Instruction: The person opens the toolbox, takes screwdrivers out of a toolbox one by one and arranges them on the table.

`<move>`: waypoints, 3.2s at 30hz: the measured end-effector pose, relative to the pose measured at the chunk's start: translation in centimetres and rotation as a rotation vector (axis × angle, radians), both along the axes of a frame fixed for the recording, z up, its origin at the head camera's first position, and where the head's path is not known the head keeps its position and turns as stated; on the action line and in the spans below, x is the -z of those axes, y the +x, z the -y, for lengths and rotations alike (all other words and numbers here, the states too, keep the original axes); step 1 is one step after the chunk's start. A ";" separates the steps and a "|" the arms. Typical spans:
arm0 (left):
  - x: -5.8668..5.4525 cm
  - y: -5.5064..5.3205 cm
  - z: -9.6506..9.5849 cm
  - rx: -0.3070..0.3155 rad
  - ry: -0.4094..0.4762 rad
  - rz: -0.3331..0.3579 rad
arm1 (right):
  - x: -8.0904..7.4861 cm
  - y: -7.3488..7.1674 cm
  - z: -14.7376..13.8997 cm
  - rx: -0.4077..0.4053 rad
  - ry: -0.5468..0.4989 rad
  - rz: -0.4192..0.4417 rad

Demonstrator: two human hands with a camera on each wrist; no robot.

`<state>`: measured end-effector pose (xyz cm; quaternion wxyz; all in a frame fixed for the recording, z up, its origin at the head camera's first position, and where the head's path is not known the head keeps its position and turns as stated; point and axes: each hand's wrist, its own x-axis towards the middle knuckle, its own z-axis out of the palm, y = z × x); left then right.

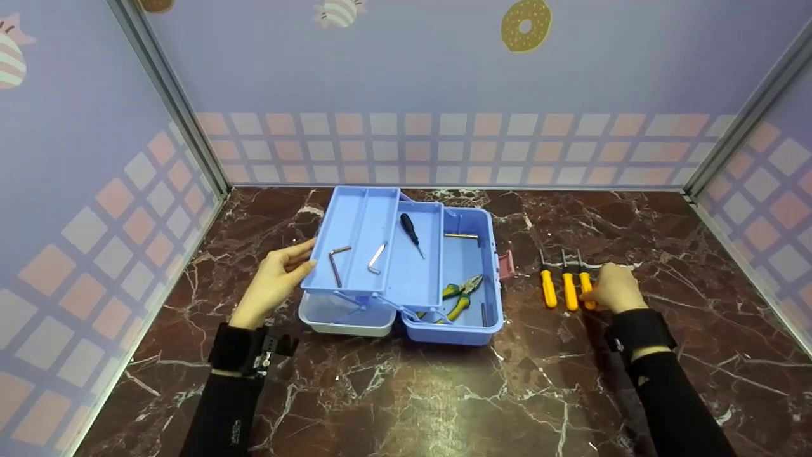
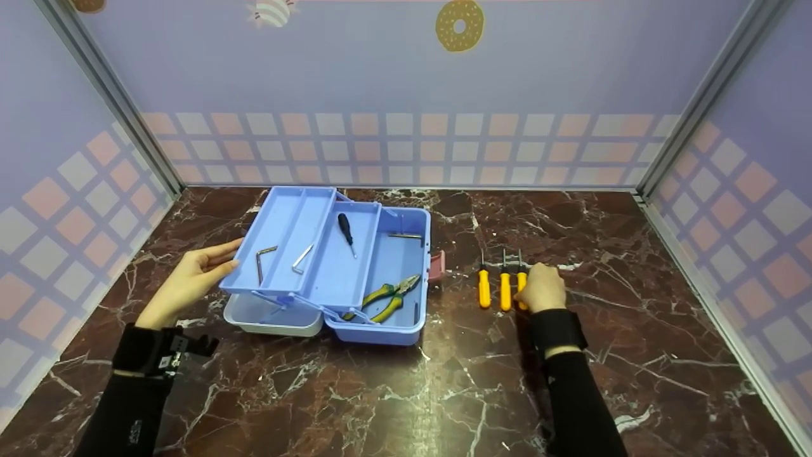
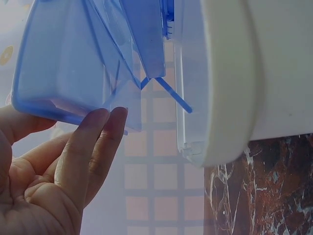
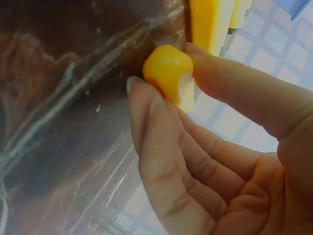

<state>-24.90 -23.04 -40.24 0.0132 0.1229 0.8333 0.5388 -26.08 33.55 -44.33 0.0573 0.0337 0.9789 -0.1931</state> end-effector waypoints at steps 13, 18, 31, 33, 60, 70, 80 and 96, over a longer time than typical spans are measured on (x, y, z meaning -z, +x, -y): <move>0.1 0.0 0.1 -0.005 0.010 0.008 | -0.5 0.2 0.1 -0.025 0.017 0.002; 0.1 -0.1 0.1 -0.002 0.003 0.006 | -1.0 0.5 0.1 -0.031 0.042 -0.018; -0.1 0.1 0.0 -0.006 -0.019 0.012 | -2.9 0.4 1.1 0.056 0.140 -0.086; -0.1 0.1 0.0 -0.009 -0.019 0.014 | -3.0 0.3 1.3 0.027 0.138 -0.101; -0.1 0.2 0.1 0.013 0.044 0.025 | -5.2 -1.8 9.2 -0.293 0.160 -0.329; 0.1 0.1 0.1 0.013 0.032 0.011 | -6.6 -2.7 13.6 -0.448 0.212 -0.333; 0.2 -0.1 0.1 0.000 0.016 0.014 | -6.9 -4.4 17.4 -0.615 0.209 -0.324; 0.1 -0.3 -0.2 -0.003 -0.012 0.015 | -5.7 -6.3 23.0 -0.815 0.252 -0.313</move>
